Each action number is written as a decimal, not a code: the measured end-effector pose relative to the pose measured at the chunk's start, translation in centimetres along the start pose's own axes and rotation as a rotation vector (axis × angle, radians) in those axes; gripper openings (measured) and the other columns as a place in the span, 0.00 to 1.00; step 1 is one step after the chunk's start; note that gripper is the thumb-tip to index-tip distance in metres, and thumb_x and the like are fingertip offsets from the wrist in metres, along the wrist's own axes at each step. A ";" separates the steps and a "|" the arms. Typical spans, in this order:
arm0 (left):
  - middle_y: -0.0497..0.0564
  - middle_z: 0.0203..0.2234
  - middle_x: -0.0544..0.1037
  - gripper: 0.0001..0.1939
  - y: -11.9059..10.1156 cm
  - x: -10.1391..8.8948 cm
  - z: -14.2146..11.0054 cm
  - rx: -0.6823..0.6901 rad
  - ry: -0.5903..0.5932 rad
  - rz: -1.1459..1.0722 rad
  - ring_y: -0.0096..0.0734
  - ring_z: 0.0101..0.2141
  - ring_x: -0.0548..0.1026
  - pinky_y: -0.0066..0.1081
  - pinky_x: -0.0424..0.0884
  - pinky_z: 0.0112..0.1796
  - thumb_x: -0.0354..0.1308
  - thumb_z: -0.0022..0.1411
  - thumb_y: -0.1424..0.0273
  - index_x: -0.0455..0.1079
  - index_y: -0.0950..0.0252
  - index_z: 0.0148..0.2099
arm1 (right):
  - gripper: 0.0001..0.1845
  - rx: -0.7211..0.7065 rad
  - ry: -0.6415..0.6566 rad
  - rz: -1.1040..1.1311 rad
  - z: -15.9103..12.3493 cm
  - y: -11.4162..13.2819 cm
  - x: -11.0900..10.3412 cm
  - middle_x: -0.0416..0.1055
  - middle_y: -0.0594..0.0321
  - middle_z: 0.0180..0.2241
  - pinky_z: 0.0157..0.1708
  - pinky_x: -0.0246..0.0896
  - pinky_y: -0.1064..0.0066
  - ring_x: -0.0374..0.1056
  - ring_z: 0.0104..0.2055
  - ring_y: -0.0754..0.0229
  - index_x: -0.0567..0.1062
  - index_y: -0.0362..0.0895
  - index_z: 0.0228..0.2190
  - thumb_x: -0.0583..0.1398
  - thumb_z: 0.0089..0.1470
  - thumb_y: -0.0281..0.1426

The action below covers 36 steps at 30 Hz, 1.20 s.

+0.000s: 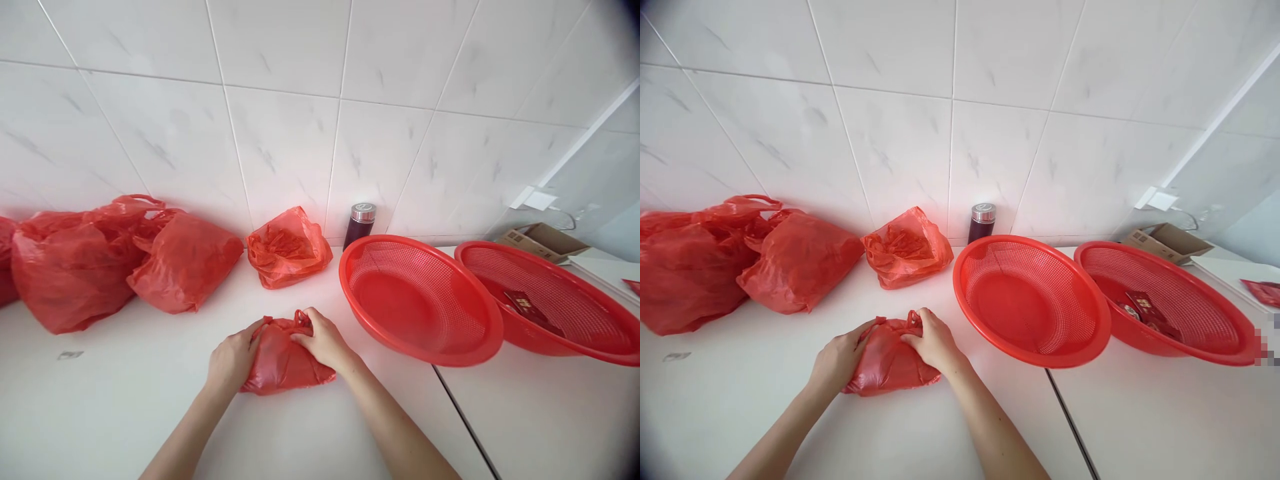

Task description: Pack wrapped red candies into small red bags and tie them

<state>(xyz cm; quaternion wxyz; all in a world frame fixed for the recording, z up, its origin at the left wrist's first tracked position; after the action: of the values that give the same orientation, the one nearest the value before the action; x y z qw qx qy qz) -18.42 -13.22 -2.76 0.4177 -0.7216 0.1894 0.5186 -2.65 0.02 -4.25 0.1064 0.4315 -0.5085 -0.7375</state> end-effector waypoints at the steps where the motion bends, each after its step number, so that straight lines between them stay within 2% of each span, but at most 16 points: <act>1: 0.52 0.40 0.81 0.25 0.1 -0.1 0.1 -0.009 0.002 -0.015 0.45 0.38 0.78 0.37 0.70 0.35 0.37 0.66 0.61 0.66 0.50 0.59 | 0.09 -0.017 -0.010 0.015 -0.1 -0.3 0.1 0.72 0.64 0.38 0.39 0.62 0.68 0.69 0.39 0.59 0.68 0.48 0.35 0.62 0.51 0.33; 3: 0.52 0.40 0.81 0.25 0.3 -0.1 0.4 -0.030 0.009 -0.060 0.45 0.39 0.78 0.37 0.70 0.35 0.37 0.66 0.58 0.68 0.49 0.58 | 0.06 -0.033 -0.026 0.022 -0.1 -1.0 0.2 0.72 0.63 0.37 0.41 0.63 0.68 0.70 0.39 0.59 0.69 0.47 0.36 0.59 0.53 0.28; 7: 0.49 0.42 0.81 0.26 1.1 -0.1 0.9 -0.071 0.000 -0.169 0.46 0.42 0.77 0.39 0.72 0.38 0.37 0.65 0.51 0.69 0.46 0.57 | 0.09 -0.059 -0.057 0.024 0.0 -1.8 0.4 0.73 0.61 0.38 0.41 0.65 0.66 0.70 0.40 0.58 0.70 0.46 0.38 0.58 0.53 0.25; 12: 0.48 0.46 0.79 0.29 1.7 -0.9 0.6 -0.137 -0.013 -0.418 0.44 0.45 0.77 0.37 0.72 0.43 0.42 0.62 0.45 0.70 0.52 0.56 | 0.10 -0.071 -0.086 0.019 -0.5 -1.5 0.0 0.73 0.62 0.39 0.43 0.64 0.66 0.70 0.40 0.58 0.71 0.48 0.39 0.58 0.54 0.25; 14: 0.48 0.42 0.81 0.30 1.2 -1.6 -0.1 -0.149 0.065 -0.575 0.42 0.41 0.78 0.35 0.73 0.42 0.45 0.60 0.45 0.69 0.55 0.56 | 0.10 -0.062 -0.098 0.013 -0.6 -1.4 -0.3 0.73 0.61 0.40 0.44 0.64 0.65 0.70 0.40 0.58 0.71 0.48 0.39 0.58 0.54 0.26; 17: 0.48 0.32 0.82 0.30 0.1 -2.9 -1.4 -0.137 0.239 -0.758 0.41 0.33 0.79 0.35 0.74 0.37 0.48 0.60 0.46 0.69 0.59 0.55 | 0.11 -0.058 -0.112 0.010 -0.9 -1.5 -0.6 0.73 0.60 0.42 0.45 0.64 0.64 0.70 0.40 0.57 0.71 0.47 0.41 0.59 0.54 0.27; 19: 0.48 0.31 0.81 0.28 -0.2 -3.5 -2.1 -0.115 0.321 -0.842 0.40 0.31 0.79 0.34 0.74 0.34 0.50 0.59 0.48 0.71 0.59 0.53 | 0.12 -0.065 -0.114 0.015 -1.1 -1.4 -1.0 0.73 0.59 0.43 0.47 0.63 0.64 0.70 0.42 0.57 0.71 0.47 0.43 0.58 0.55 0.27; 21: 0.49 0.32 0.81 0.26 0.1 -3.8 -2.4 -0.106 0.363 -0.876 0.40 0.32 0.78 0.34 0.74 0.35 0.50 0.58 0.48 0.73 0.59 0.49 | 0.14 -0.014 -0.103 0.050 -1.4 -1.2 -1.5 0.72 0.59 0.44 0.48 0.63 0.63 0.70 0.44 0.57 0.71 0.47 0.45 0.57 0.55 0.28; 23: 0.49 0.33 0.80 0.25 0.7 -3.5 -2.2 -0.102 0.358 -0.793 0.40 0.35 0.78 0.34 0.73 0.37 0.49 0.59 0.47 0.74 0.58 0.45 | 0.16 0.106 -0.056 0.125 -1.8 -0.6 -2.0 0.72 0.59 0.44 0.48 0.64 0.63 0.70 0.45 0.57 0.69 0.48 0.48 0.56 0.56 0.31; 24: 0.49 0.35 0.79 0.25 1.1 -3.1 -2.0 -0.101 0.320 -0.716 0.41 0.36 0.77 0.35 0.73 0.38 0.48 0.59 0.46 0.74 0.58 0.44 | 0.17 0.167 -0.029 0.159 -2.0 -0.1 -2.1 0.72 0.59 0.44 0.48 0.64 0.62 0.70 0.45 0.56 0.68 0.48 0.49 0.56 0.57 0.34; 27: 0.51 0.45 0.76 0.24 1.2 -1.6 -1.2 -0.031 0.109 -0.439 0.42 0.44 0.74 0.37 0.70 0.43 0.44 0.62 0.49 0.74 0.58 0.43 | 0.24 0.257 -0.028 0.142 -2.6 1.6 -1.7 0.69 0.56 0.49 0.51 0.62 0.57 0.66 0.52 0.52 0.65 0.48 0.53 0.55 0.58 0.43; 29: 0.51 0.51 0.72 0.22 0.3 -0.5 -0.8 0.084 -0.018 -0.273 0.43 0.49 0.71 0.39 0.67 0.47 0.42 0.65 0.56 0.73 0.57 0.48 | 0.28 0.233 -0.097 0.026 -2.8 2.3 -0.7 0.67 0.53 0.52 0.53 0.59 0.53 0.63 0.55 0.48 0.62 0.46 0.56 0.56 0.56 0.44; 30: 0.51 0.51 0.73 0.22 -0.2 0.0 -0.7 0.140 -0.035 -0.206 0.42 0.48 0.71 0.39 0.66 0.47 0.41 0.65 0.59 0.73 0.56 0.50 | 0.30 0.203 -0.129 -0.037 -2.8 2.3 0.0 0.67 0.51 0.52 0.52 0.60 0.51 0.63 0.54 0.46 0.62 0.45 0.57 0.57 0.56 0.42; 32: 0.51 0.43 0.77 0.23 -1.1 0.8 -0.5 0.184 -0.006 -0.126 0.39 0.41 0.74 0.38 0.68 0.42 0.38 0.66 0.64 0.71 0.55 0.53 | 0.30 0.119 -0.161 -0.126 -2.8 2.0 1.2 0.68 0.50 0.48 0.50 0.62 0.52 0.65 0.51 0.46 0.61 0.44 0.58 0.59 0.54 0.36; 34: 0.49 0.36 0.78 0.24 -1.4 1.3 -0.4 0.161 0.043 -0.116 0.36 0.34 0.74 0.34 0.68 0.35 0.37 0.66 0.67 0.69 0.52 0.55 | 0.28 0.050 -0.161 -0.141 -2.6 1.1 2.1 0.69 0.51 0.46 0.46 0.65 0.55 0.67 0.48 0.49 0.61 0.44 0.57 0.57 0.55 0.32; 36: 0.47 0.38 0.79 0.25 -1.4 1.4 -0.3 0.119 0.049 -0.124 0.36 0.34 0.75 0.32 0.67 0.33 0.38 0.65 0.68 0.65 0.49 0.58 | 0.24 0.013 -0.159 -0.125 -2.3 0.2 2.3 0.68 0.52 0.47 0.44 0.67 0.58 0.69 0.46 0.52 0.63 0.45 0.56 0.55 0.57 0.30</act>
<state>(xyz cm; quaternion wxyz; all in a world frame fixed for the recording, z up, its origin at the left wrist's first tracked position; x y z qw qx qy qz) -16.72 -12.40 -3.44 0.4865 -0.7182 0.1850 0.4618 -2.43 -2.93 -5.55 0.0169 0.4032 -0.4923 -0.7712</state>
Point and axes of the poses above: each hand's wrist, its own z-axis towards the middle knuckle, its own x-axis out of the palm, y = z × x, the point moved 2 cm from there along z, towards the middle knuckle
